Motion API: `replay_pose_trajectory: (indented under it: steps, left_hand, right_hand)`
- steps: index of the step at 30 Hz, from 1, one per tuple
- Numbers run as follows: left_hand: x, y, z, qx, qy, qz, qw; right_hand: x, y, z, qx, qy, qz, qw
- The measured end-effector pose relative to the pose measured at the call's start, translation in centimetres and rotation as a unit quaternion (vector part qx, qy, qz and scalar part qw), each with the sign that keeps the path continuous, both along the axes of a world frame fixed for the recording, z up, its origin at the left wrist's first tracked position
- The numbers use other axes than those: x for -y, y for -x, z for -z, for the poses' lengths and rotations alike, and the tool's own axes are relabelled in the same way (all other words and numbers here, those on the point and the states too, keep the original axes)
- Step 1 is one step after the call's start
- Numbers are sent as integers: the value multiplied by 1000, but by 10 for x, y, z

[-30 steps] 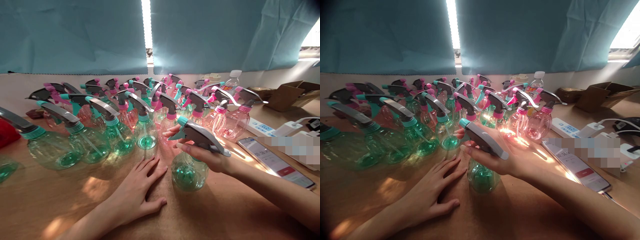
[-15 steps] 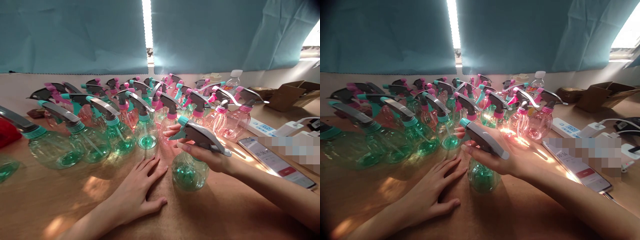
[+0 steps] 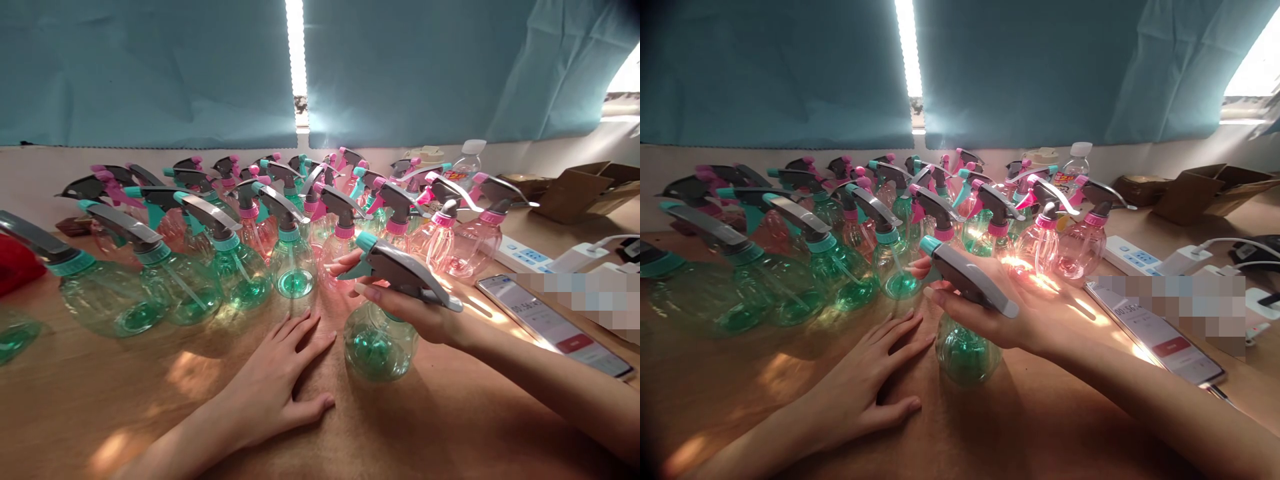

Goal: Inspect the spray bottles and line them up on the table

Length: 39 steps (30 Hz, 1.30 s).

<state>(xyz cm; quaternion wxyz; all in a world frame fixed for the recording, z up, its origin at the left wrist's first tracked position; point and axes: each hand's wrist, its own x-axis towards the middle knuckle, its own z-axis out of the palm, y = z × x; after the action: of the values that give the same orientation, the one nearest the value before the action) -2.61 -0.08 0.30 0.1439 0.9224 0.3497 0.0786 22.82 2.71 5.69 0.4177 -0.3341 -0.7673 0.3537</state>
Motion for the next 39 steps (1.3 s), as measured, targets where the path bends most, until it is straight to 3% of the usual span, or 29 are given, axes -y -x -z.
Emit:
replay_pose_trajectory:
  steps: [12, 23, 39]
  left_hand:
    - [1, 1, 2, -4, -6, -1, 1000]
    - [0, 1, 1, 0, -1, -2, 1000]
    - [1, 2, 5, -1, -31, -1, 1000]
  right_hand:
    - [1, -1, -13, 52, -72, 12, 996]
    - [3, -4, -16, 66, -67, 7, 996]
    - [3, 4, -10, -3, -39, 0, 999]
